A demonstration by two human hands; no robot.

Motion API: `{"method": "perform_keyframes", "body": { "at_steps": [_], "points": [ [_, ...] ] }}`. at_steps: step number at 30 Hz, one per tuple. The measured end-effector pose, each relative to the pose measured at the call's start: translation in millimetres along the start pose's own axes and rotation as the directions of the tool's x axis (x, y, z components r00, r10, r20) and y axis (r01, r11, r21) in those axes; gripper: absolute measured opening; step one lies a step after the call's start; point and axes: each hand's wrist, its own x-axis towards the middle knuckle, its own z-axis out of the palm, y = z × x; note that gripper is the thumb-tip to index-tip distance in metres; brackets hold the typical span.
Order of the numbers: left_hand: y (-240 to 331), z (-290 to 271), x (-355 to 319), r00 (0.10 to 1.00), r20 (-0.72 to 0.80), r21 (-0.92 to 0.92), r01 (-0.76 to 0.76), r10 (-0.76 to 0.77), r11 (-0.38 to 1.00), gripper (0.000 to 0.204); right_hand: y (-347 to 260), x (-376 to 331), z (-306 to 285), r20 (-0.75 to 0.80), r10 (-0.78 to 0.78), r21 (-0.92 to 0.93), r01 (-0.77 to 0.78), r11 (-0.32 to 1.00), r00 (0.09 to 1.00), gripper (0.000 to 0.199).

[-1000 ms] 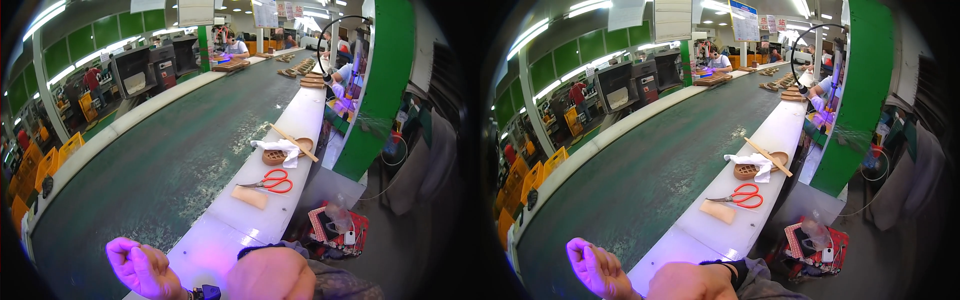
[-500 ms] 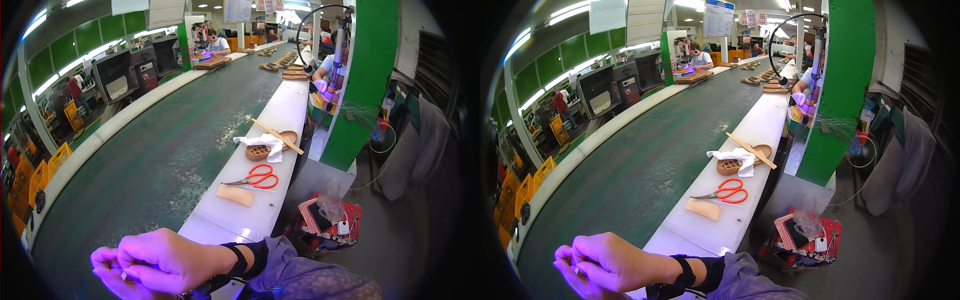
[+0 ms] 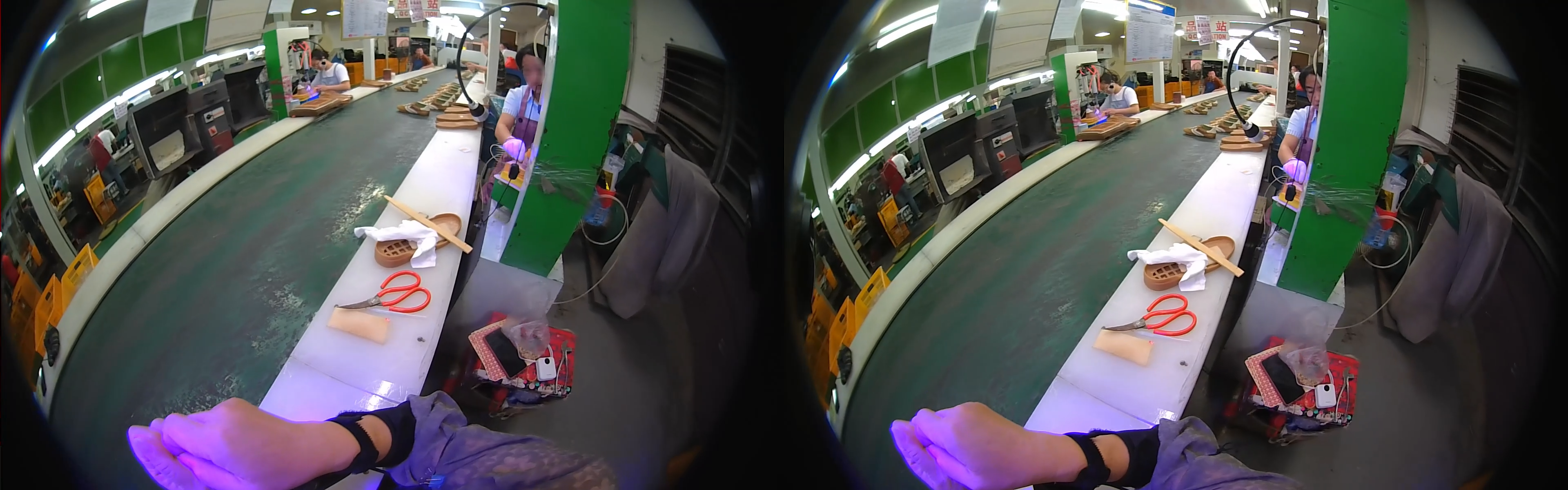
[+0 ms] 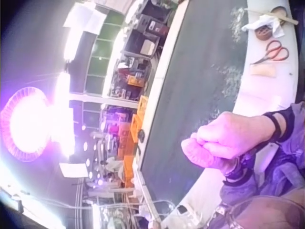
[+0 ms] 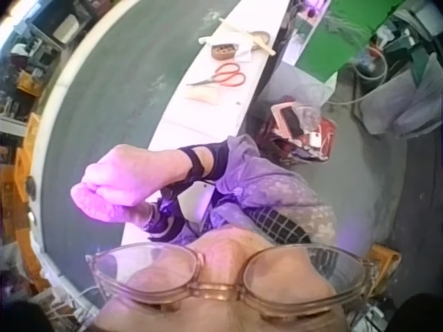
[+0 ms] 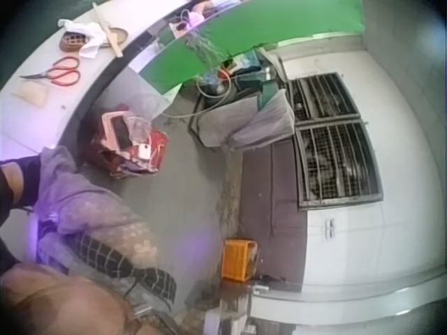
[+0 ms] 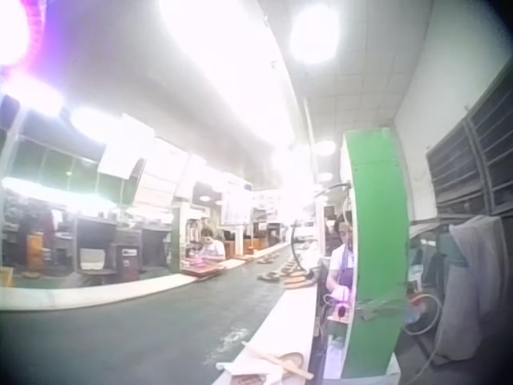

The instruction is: The recorder is assembling small hardware components, possibly buckles or eyelets, for shoes at a conveyor belt workstation.

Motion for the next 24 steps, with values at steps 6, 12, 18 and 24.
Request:
{"method": "perform_keyframes", "body": {
  "at_steps": [6,12,18,24],
  "points": [
    [-7,8,9,0.925,-0.04,0.484,-0.312,0.377,0.818,0.023,7,5,-5,0.022,0.025,0.113,-0.027,0.993,0.999,0.021],
    [24,42,-2,0.993,-0.09,-0.092,-0.08,0.072,0.993,0.026,16,10,-12,-0.027,0.114,0.466,-0.088,0.88,0.993,0.018],
    [19,60,-8,0.989,-0.029,0.03,-0.146,0.147,0.989,0.033,21,14,-33,-0.155,0.168,0.416,-0.09,0.905,0.974,0.025],
    [1,59,-13,0.98,0.064,-0.026,-0.185,0.186,0.982,0.032,19,13,-48,-0.09,0.303,0.436,-0.236,0.868,0.949,0.029]
  ]
}}
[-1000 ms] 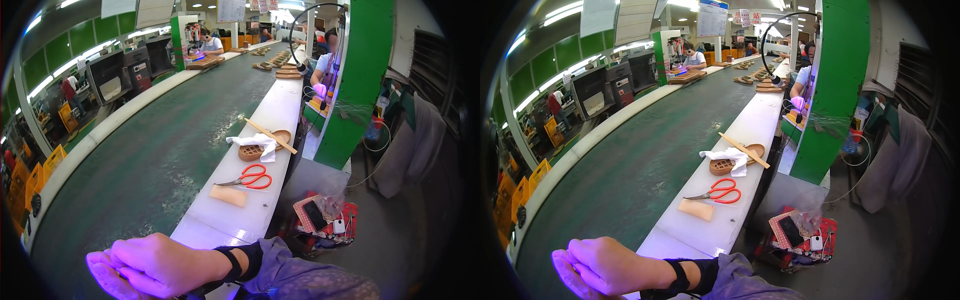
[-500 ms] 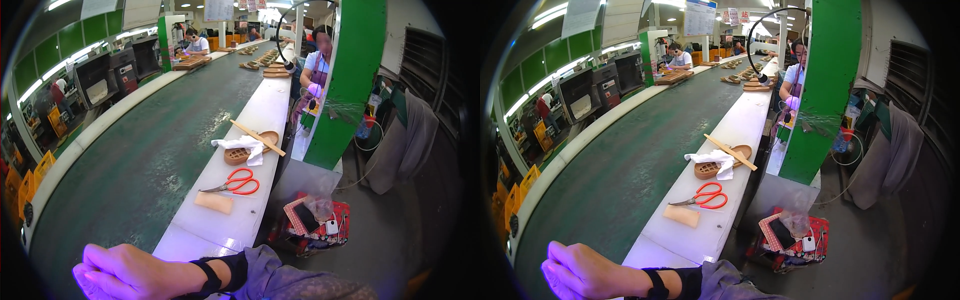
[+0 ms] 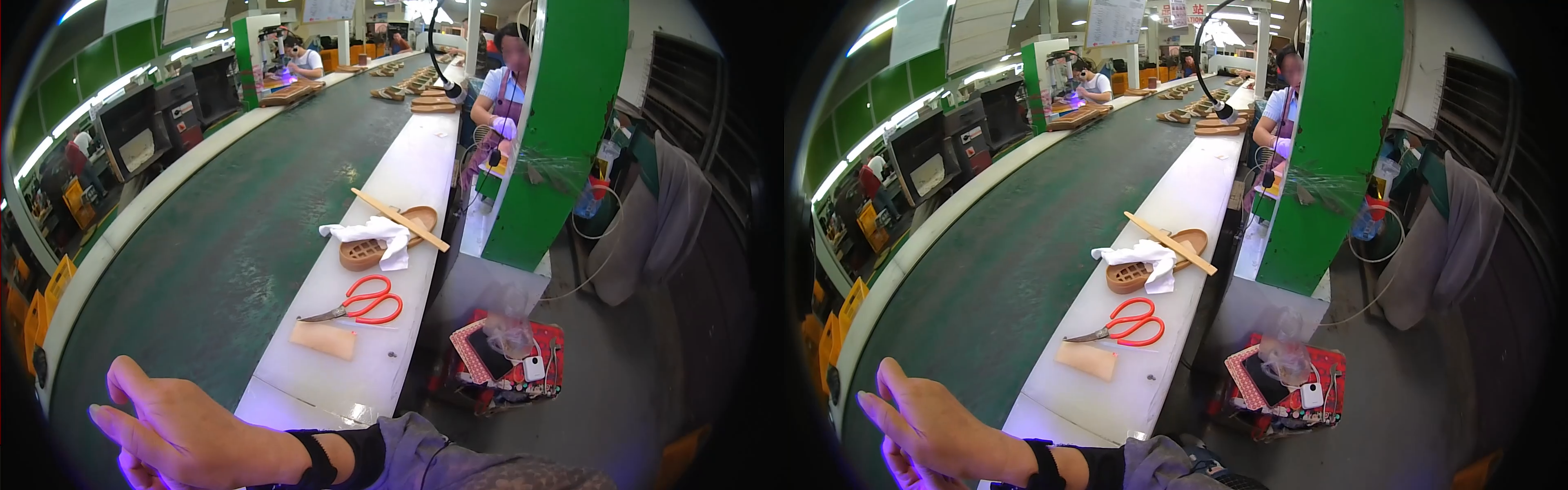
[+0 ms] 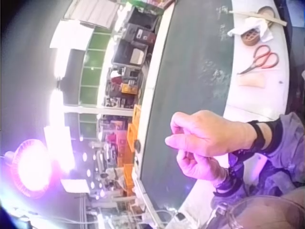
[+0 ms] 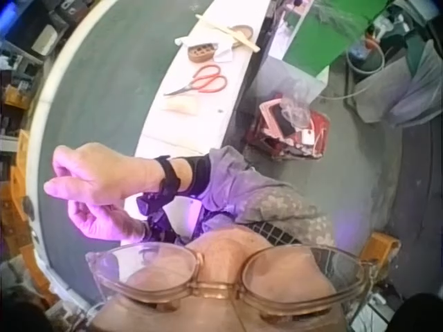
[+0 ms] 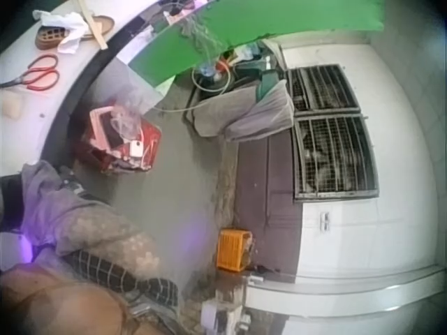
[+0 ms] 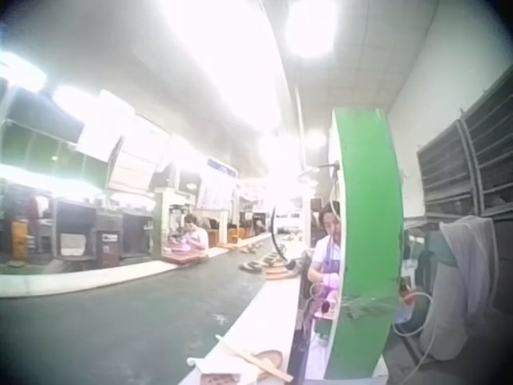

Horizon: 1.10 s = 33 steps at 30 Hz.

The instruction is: The recorder is assembling small hardware components, possibly buckles or eyelets, for shoes at a conveyor belt workstation.

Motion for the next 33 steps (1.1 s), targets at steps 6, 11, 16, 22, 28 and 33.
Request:
{"method": "perform_keyframes", "body": {
  "at_steps": [6,11,16,22,28,33],
  "points": [
    [-5,10,-1,0.999,0.045,0.119,0.008,-0.014,0.993,0.034,-3,3,-12,-0.045,0.011,-0.018,-0.012,1.0,0.999,0.033],
    [-8,17,-4,0.997,0.004,0.109,-0.074,0.074,0.991,0.029,-2,0,-14,-0.099,-0.118,-0.235,0.092,0.968,0.988,0.043],
    [-4,16,-9,0.997,0.053,0.145,-0.067,0.059,0.987,0.027,-3,-2,-15,-0.079,-0.114,-0.288,0.086,0.954,0.99,0.04],
    [2,-3,-7,0.995,0.104,0.227,-0.022,-0.001,0.974,0.028,8,3,1,-0.041,-0.021,-0.192,0.012,0.981,0.999,0.036],
    [12,-5,-1,0.977,0.212,0.262,-0.027,-0.031,0.965,0.03,6,1,8,-0.054,-0.004,-0.221,-0.008,0.975,0.999,0.037],
    [17,-8,5,0.943,0.332,0.286,-0.104,0.003,0.953,0.033,12,2,10,-0.036,-0.002,-0.149,-0.004,0.989,0.999,0.037]
  ]
}}
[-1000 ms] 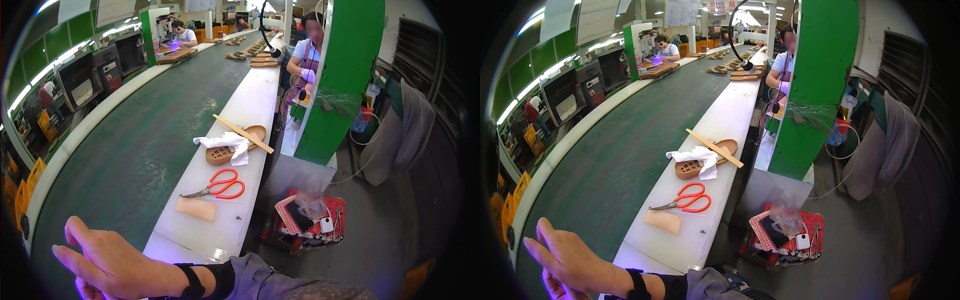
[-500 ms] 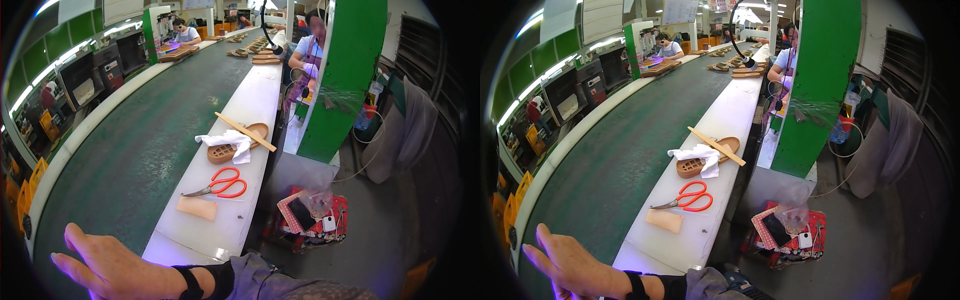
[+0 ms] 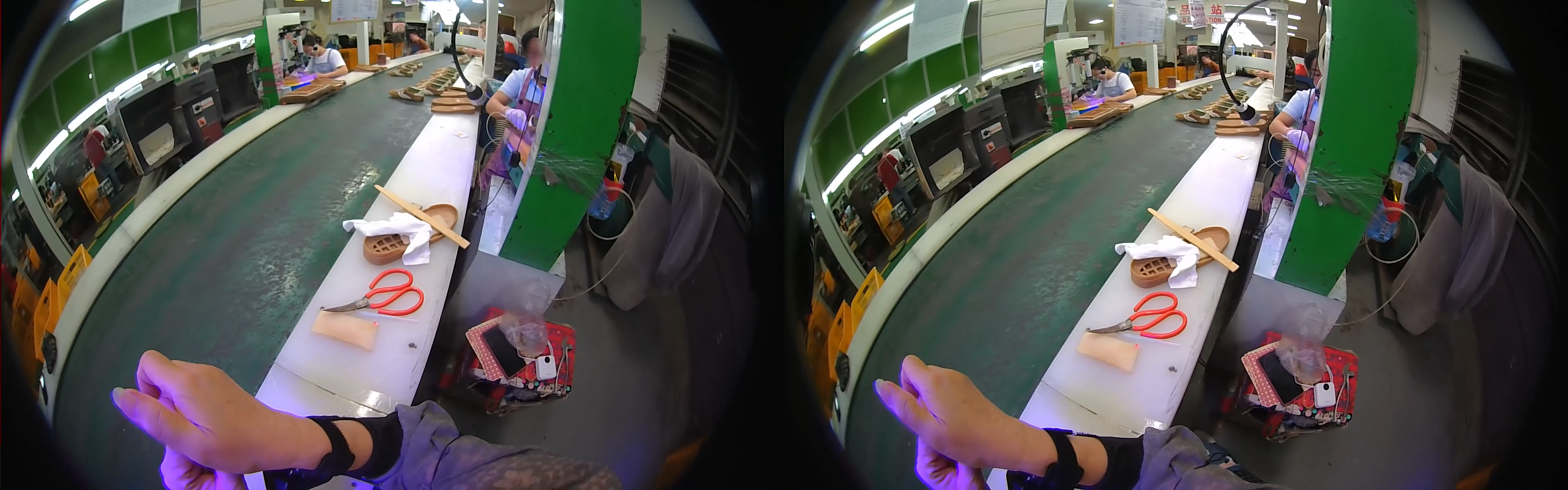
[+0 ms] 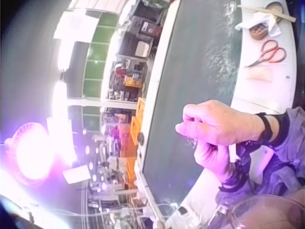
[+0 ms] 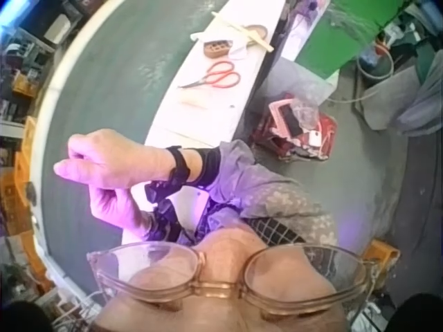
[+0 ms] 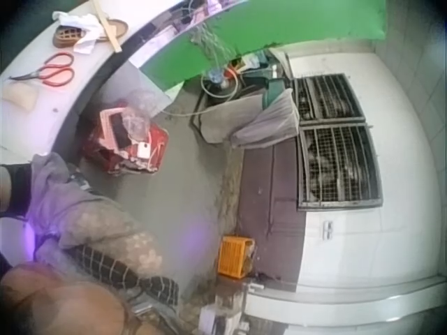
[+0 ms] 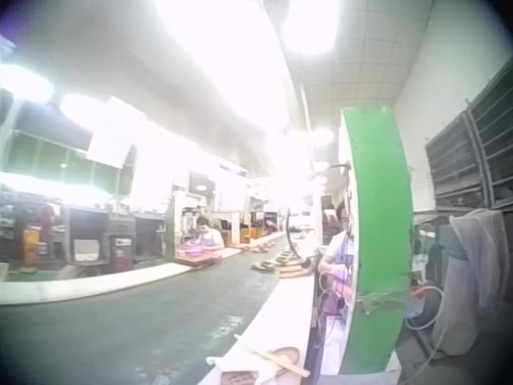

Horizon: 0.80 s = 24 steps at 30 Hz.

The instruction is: The recorder is assembling small hardware components, possibly buckles or eyelets, for shoes at a conveyor belt workstation.

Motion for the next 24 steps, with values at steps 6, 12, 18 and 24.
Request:
{"method": "perform_keyframes", "body": {
  "at_steps": [6,12,18,24],
  "points": [
    [5,0,1,0.995,-0.084,-0.124,0.049,-0.06,0.991,0.033,3,-1,11,-0.01,-0.078,0.036,0.079,0.996,0.997,0.038],
    [9,-7,0,0.989,-0.126,-0.041,0.074,-0.079,0.996,0.024,-1,-2,17,0.086,0.031,0.267,-0.053,0.962,0.996,0.035],
    [-4,-16,-4,0.968,-0.201,-0.028,0.15,-0.152,0.988,0.011,11,-2,29,0.09,0.102,0.456,-0.132,0.88,0.991,0.032],
    [-12,-17,-4,0.942,-0.284,-0.156,0.138,-0.178,0.978,0.014,22,0,33,0.109,0.088,0.463,-0.128,0.877,0.99,0.027]
  ]
}}
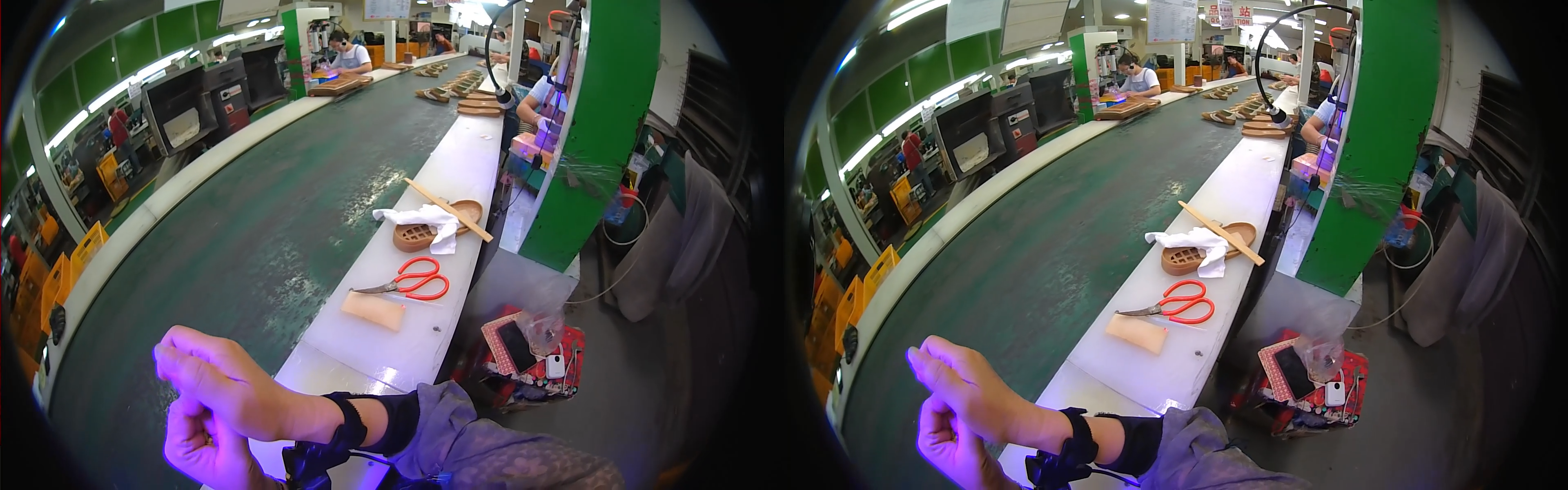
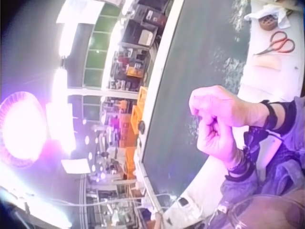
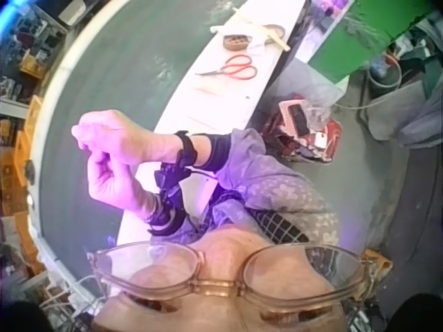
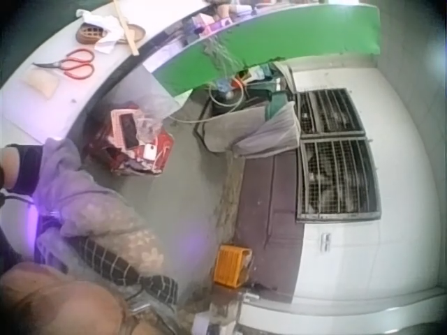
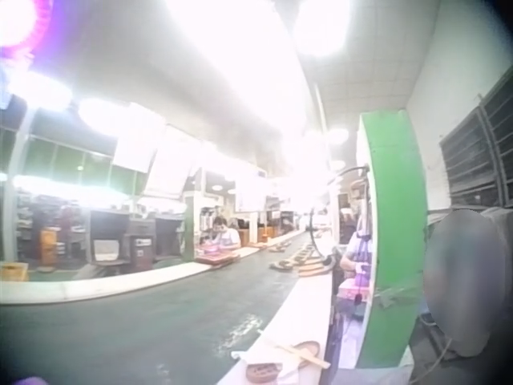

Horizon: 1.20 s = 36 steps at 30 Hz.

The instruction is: The recorder is assembling small hardware components, possibly buckles or eyelets, for shoes at a conveyor belt workstation.

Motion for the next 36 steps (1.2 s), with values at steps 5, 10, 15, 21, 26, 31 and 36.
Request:
{"method": "perform_keyframes", "body": {
  "at_steps": [5,10,15,21,26,31,36],
  "points": [
    [3,4,2,0.999,0.011,-0.127,0.046,-0.045,0.991,0.018,-1,3,-2,-0.006,0.054,0.019,-0.053,0.998,0.999,0.038],
    [1,-2,3,0.999,0.021,-0.157,0.045,-0.042,0.987,0.015,6,5,-1,0.01,0.042,0.007,-0.043,0.999,0.999,0.04],
    [-11,-8,3,0.996,0.048,-0.204,0.087,-0.079,0.975,0.015,12,5,-1,-0.032,-0.084,-0.066,0.082,0.994,0.996,0.034],
    [16,-1,5,0.97,-0.235,-0.417,-0.043,-0.063,0.908,0.013,3,-3,6,0.172,0.048,0.021,-0.053,0.998,0.984,0.015],
    [15,-1,6,0.951,-0.307,-0.42,-0.111,-0.026,0.901,0.011,-1,-2,6,0.285,0.16,0.079,-0.189,0.979,0.945,0.015],
    [13,-4,4,0.932,-0.36,-0.427,-0.132,-0.034,0.894,0.008,-1,-2,6,0.327,0.18,0.13,-0.232,0.964,0.928,0.013],
    [-1,-13,2,0.94,-0.338,-0.458,-0.131,-0.036,0.879,0.011,-2,-3,7,0.334,0.174,0.137,-0.231,0.963,0.926,0.012]
  ]
}}
